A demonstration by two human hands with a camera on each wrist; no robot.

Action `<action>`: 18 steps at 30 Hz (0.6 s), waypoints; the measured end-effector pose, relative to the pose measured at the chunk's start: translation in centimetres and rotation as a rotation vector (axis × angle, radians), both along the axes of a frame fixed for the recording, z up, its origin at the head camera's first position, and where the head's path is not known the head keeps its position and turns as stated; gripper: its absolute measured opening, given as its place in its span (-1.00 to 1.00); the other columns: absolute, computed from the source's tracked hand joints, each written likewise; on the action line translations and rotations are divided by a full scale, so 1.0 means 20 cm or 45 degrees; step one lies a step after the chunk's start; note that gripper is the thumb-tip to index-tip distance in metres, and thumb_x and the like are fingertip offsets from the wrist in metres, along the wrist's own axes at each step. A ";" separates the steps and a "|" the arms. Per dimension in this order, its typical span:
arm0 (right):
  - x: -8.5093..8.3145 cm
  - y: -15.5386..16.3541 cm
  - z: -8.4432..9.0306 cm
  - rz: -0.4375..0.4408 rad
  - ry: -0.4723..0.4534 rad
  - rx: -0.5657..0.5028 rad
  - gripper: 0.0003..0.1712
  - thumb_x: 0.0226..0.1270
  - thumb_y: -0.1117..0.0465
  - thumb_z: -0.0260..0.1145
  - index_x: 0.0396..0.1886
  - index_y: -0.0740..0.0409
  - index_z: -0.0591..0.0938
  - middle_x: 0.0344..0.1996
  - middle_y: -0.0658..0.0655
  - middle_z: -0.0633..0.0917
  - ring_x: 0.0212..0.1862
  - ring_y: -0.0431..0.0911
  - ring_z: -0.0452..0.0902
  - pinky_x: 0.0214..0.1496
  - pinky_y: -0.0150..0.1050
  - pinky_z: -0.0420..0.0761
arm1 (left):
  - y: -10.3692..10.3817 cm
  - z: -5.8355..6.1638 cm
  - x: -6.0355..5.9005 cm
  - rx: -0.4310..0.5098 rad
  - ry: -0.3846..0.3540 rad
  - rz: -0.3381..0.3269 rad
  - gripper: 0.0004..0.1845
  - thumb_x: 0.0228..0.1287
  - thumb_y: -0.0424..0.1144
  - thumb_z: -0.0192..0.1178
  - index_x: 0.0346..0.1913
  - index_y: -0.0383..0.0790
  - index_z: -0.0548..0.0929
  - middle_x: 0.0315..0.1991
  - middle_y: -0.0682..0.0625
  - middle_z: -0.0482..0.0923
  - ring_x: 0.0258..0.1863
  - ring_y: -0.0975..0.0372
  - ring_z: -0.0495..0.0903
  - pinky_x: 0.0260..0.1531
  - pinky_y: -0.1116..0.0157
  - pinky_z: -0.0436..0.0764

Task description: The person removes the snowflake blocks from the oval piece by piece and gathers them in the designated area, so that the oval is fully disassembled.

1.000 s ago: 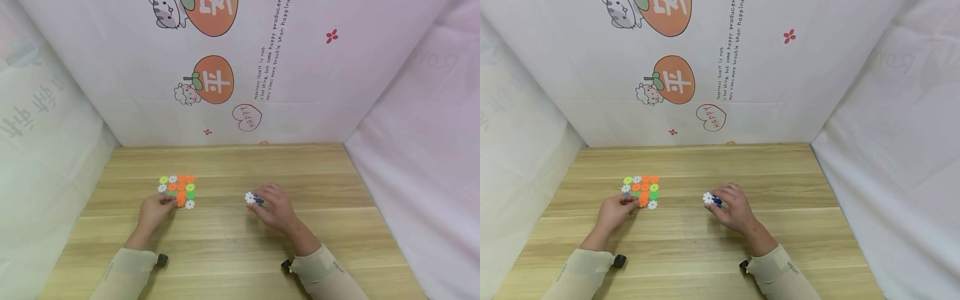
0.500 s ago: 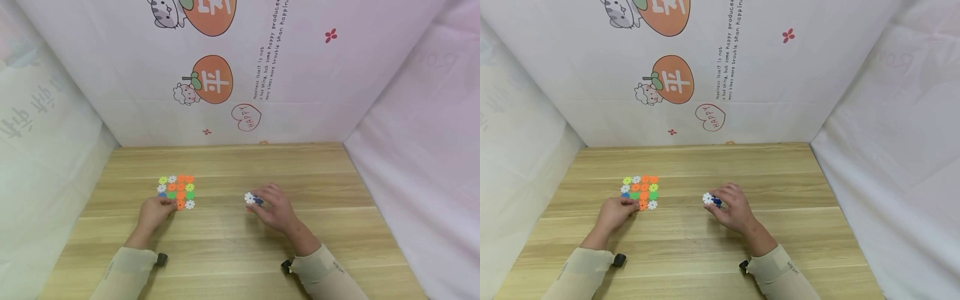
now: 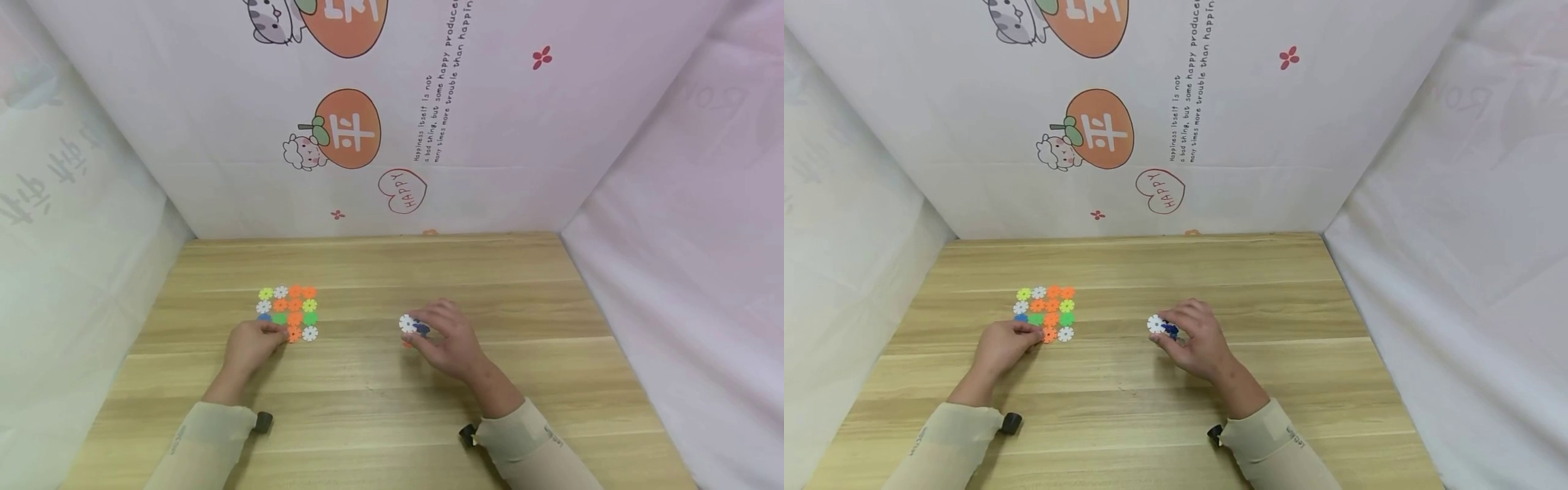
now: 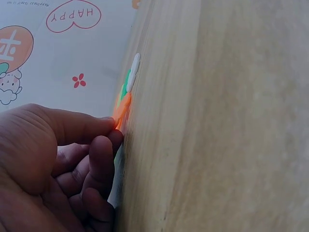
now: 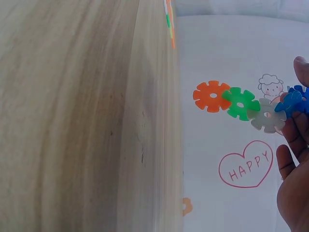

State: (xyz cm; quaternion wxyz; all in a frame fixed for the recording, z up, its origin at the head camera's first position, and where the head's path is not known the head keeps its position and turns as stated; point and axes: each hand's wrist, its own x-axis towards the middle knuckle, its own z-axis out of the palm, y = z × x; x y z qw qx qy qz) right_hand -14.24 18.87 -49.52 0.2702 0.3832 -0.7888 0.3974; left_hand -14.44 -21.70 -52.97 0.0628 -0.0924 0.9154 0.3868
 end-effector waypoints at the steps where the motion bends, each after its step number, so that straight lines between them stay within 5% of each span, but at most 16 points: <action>1: 0.00 0.00 0.00 0.002 -0.002 0.001 -0.64 0.18 0.16 0.60 -0.04 0.14 0.79 -0.14 0.03 0.81 -0.10 -0.02 0.63 0.00 -0.09 0.55 | 0.00 0.00 0.00 -0.003 0.000 0.001 -0.75 0.34 -0.02 0.37 -0.14 -0.12 0.84 -0.11 -0.06 0.77 -0.03 0.00 0.66 -0.04 0.00 0.57; 18: 0.00 -0.02 0.01 0.022 0.023 -0.009 -0.66 0.19 0.16 0.59 -0.06 0.17 0.79 -0.17 0.05 0.82 -0.14 -0.03 0.64 -0.07 -0.10 0.58 | 0.00 0.00 0.01 -0.033 0.041 -0.013 -0.76 0.34 -0.04 0.37 -0.18 -0.14 0.83 -0.21 -0.01 0.78 -0.16 0.07 0.67 -0.18 0.12 0.59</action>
